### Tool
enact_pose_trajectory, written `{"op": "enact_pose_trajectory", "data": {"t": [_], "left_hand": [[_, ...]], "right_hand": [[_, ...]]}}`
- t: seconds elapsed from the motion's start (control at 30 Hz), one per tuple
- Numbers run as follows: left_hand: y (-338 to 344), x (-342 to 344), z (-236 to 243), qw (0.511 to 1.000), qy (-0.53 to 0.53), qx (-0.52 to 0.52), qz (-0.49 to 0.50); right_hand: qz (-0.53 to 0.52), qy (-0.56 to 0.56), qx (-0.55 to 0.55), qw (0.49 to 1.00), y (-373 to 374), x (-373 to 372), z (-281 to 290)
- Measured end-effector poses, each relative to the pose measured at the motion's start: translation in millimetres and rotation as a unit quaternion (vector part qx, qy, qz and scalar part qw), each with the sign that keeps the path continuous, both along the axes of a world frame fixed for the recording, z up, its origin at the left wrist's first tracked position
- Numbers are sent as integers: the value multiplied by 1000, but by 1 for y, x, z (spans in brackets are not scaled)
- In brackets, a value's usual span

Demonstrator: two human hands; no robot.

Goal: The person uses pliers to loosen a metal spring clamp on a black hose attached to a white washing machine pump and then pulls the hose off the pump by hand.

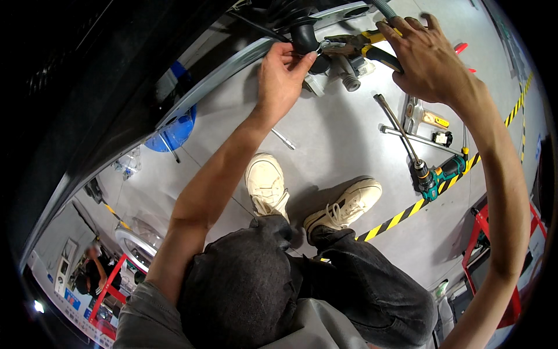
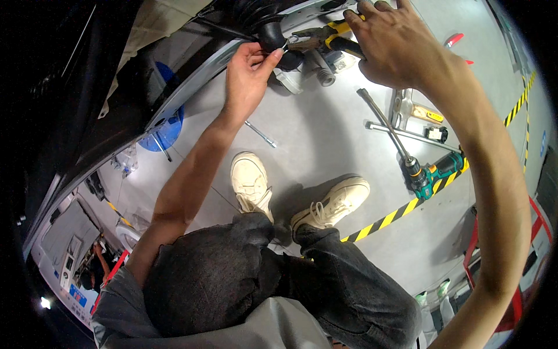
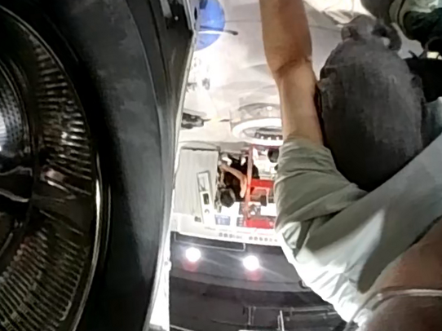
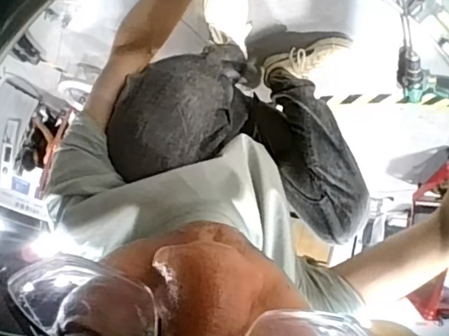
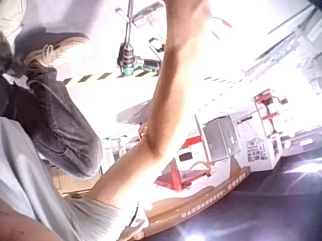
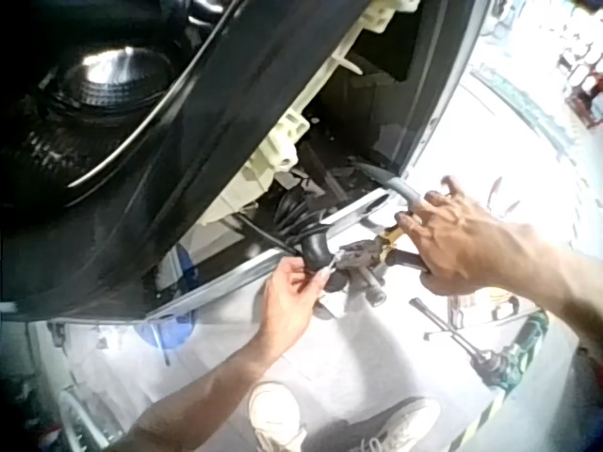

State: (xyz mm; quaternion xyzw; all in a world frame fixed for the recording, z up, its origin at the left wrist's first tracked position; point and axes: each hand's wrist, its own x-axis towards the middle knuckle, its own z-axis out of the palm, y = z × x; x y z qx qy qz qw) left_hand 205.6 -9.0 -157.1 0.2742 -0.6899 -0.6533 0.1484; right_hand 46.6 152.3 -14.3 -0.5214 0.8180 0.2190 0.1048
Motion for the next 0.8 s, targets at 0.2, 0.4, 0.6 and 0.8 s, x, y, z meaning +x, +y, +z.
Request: {"op": "enact_pose_trajectory", "data": {"t": [0.2,0.4,0.6,0.8], "left_hand": [[-4,0,-1,1000,5,-2,-24],[-6,0,-6,999,28,-5,-22],[-7,0,1,999,8,15,-30],[-9,0,2,999,1,-1,-42]], "right_hand": [[31,-13,-7,999,-6,-8,6],[-51,-142,146,978,-40,-3,58],[-92,-186,233,950,-53,-13,58],[-20,-73,112,991,-26,-15,23]]}}
